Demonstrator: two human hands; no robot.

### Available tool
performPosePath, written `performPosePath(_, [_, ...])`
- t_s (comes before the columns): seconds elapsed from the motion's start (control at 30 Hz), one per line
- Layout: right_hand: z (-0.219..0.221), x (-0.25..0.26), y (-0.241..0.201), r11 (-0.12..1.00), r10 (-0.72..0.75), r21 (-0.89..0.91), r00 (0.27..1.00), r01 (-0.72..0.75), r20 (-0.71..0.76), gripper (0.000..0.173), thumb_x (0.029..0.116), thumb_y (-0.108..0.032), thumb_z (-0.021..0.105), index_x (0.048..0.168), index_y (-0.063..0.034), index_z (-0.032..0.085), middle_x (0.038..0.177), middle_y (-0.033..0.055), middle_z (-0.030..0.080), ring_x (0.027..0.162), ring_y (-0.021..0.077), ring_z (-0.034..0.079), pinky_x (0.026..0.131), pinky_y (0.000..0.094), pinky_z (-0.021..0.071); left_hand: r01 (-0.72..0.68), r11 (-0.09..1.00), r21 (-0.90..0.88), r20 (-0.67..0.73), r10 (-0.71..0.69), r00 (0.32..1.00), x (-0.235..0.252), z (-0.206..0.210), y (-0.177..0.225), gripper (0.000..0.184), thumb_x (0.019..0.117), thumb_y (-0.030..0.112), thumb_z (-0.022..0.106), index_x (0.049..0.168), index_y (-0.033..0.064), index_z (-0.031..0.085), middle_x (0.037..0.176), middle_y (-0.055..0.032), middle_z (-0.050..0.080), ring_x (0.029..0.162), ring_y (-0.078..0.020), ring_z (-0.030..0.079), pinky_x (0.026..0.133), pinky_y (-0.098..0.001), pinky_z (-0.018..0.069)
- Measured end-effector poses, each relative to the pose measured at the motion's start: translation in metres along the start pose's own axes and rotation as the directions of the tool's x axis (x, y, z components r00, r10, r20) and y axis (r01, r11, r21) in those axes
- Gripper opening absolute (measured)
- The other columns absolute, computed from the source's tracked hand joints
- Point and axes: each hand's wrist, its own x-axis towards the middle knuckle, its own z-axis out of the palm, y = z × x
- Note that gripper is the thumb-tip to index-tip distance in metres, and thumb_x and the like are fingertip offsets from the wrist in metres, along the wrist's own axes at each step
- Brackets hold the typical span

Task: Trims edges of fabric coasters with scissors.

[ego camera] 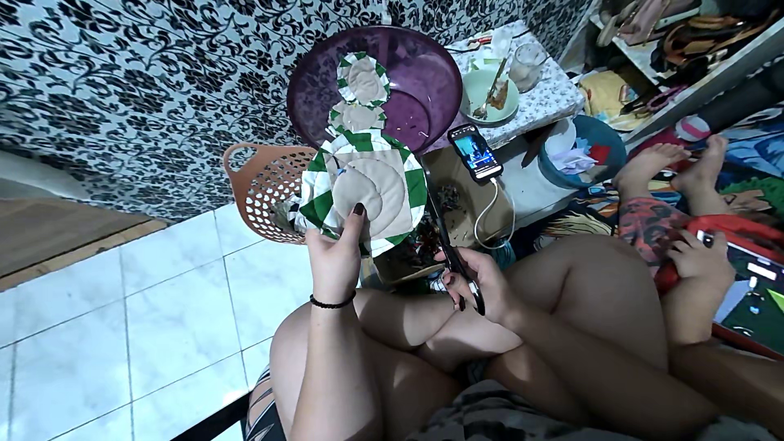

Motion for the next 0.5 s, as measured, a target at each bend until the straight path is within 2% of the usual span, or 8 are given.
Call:
performPosePath(0.2, [-0.0002,0.0003,-0.0005,1.0,0.009,0.019,1.0,-0.009,0.007,0.047,0.0954,-0.031,0.07,0.125,0.0032,0.059,0.074,-0.0035,0.058,0.055,0.003,0.057,0.052,0.0198,0.0537,-0.012,1.0,0.005,-0.003,0.012,1.0,0.0001,0.0005,-0.0005,0.018,0.099,0.008,0.063,0.116,0.0122,0.059,0.092,0.0066,0.071,0.08,-0.0044,0.069,0.074,-0.0243,0.0602])
performPosePath(0.37, [0.0011,-0.0002,-0.0027,1.0,0.029,-0.006,1.0,-0.029,-0.009,0.042,0.0955,-0.029,0.07,0.123,0.0022,0.061,0.074,-0.0032,0.059,0.054,0.0028,0.057,0.052,0.0197,0.0534,-0.023,1.0,-0.011,0.008,0.023,1.0,-0.0006,0.0016,-0.0023,0.018,0.0985,0.008,0.064,0.116,0.012,0.06,0.093,0.0065,0.071,0.082,-0.0049,0.07,0.075,-0.0254,0.0606])
performPosePath(0.5, [0.0011,-0.0004,-0.0022,1.0,0.024,-0.009,1.0,-0.024,-0.016,0.041,0.0957,-0.028,0.071,0.121,0.0023,0.061,0.073,-0.0029,0.059,0.053,0.0027,0.057,0.052,0.0197,0.0531,-0.02,1.0,0.003,0.012,0.02,1.0,-0.0004,0.0005,-0.0022,0.016,0.0989,0.008,0.063,0.114,0.0124,0.06,0.091,0.007,0.071,0.078,-0.0043,0.069,0.072,-0.0241,0.0602])
